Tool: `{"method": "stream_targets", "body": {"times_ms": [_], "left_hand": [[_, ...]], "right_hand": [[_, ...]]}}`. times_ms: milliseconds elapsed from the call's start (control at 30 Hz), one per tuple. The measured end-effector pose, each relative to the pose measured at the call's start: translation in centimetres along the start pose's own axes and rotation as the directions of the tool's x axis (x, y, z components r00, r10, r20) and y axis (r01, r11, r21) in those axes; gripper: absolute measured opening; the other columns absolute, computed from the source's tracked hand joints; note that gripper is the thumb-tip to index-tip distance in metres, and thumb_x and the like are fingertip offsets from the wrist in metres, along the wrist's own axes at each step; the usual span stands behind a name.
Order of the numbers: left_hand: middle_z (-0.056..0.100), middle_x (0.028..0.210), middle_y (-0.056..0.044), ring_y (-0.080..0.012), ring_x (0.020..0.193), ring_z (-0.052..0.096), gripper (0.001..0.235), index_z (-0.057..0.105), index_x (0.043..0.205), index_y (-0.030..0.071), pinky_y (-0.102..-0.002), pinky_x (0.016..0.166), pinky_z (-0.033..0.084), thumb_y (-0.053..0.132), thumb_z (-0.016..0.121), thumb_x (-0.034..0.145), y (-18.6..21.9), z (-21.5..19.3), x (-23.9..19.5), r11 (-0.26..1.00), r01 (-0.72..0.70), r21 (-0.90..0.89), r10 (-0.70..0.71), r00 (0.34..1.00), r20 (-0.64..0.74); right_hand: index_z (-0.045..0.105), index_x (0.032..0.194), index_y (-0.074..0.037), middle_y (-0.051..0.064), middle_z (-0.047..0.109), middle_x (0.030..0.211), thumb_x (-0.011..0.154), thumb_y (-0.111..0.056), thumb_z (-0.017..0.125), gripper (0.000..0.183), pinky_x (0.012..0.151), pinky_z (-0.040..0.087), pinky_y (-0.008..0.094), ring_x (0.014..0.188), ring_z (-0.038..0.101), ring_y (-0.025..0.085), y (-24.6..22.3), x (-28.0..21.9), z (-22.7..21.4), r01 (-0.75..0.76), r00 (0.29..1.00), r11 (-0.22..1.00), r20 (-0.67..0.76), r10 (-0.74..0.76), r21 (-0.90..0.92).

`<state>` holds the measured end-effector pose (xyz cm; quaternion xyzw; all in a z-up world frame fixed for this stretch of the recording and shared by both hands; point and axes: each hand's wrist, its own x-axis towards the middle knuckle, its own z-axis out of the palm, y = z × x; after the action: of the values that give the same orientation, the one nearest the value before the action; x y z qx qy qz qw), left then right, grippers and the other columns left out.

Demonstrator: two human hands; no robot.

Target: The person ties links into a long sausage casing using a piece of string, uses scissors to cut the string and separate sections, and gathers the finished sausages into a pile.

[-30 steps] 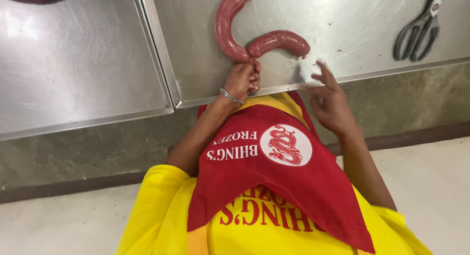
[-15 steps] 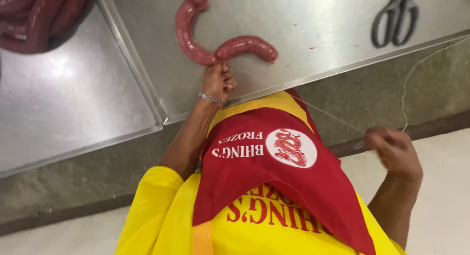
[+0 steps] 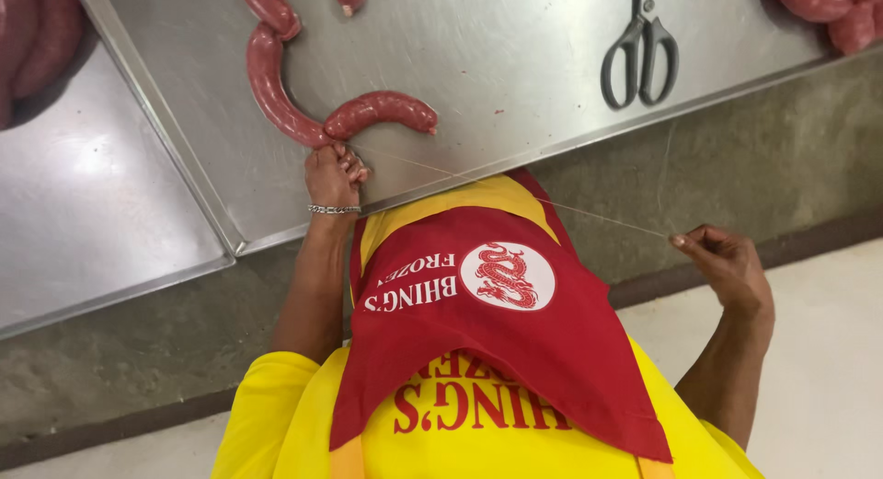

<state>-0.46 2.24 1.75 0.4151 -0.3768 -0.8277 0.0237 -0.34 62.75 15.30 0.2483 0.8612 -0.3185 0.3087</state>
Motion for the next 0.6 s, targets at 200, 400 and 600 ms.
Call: {"method": "stream_targets", "body": {"times_ms": [200, 400, 600], "left_hand": [[0.071, 0.094, -0.010, -0.0246, 0.084, 0.071, 0.025, 0.058, 0.104, 0.006, -0.039, 0.083, 0.061, 0.016, 0.035, 0.099, 2.2, 4.0, -3.2, 0.986, 0.066, -0.150, -0.069, 0.998, -0.015], [0.047, 0.073, 0.001, -0.0138, 0.063, 0.049, 0.025, 0.057, 0.110, 0.003, -0.037, 0.072, 0.054, 0.022, 0.041, 0.112, 0.7, 0.1, -3.3, 0.959, 0.130, -0.250, -0.078, 0.975, 0.207], [0.046, 0.071, 0.003, -0.0074, 0.059, 0.046, 0.027, 0.060, 0.103, 0.005, -0.029, 0.058, 0.051, 0.027, 0.046, 0.111, -0.3, -2.3, -3.2, 0.934, -0.219, 0.282, 0.194, 0.974, 0.114]], "right_hand": [[0.075, 0.102, -0.004, 0.006, 0.075, 0.086, 0.094, -0.040, 0.069, 0.037, 0.073, 0.053, 0.033, 0.082, 0.069, 0.015, -0.1, 2.1, -0.8, -0.149, 0.954, 0.934, 0.294, 0.050, 0.325], [0.070, 0.120, 0.007, 0.020, 0.071, 0.117, 0.109, -0.016, 0.083, 0.029, 0.093, 0.056, 0.049, 0.107, 0.068, 0.032, -5.1, 8.4, 3.0, 0.654, 0.562, 0.737, -0.542, -0.626, -0.173], [0.071, 0.125, 0.006, 0.024, 0.069, 0.118, 0.098, -0.018, 0.082, 0.038, 0.091, 0.054, 0.047, 0.108, 0.066, 0.037, -15.2, 15.4, 7.0, 0.564, 0.618, 0.698, -0.335, -0.711, -0.441]]}}
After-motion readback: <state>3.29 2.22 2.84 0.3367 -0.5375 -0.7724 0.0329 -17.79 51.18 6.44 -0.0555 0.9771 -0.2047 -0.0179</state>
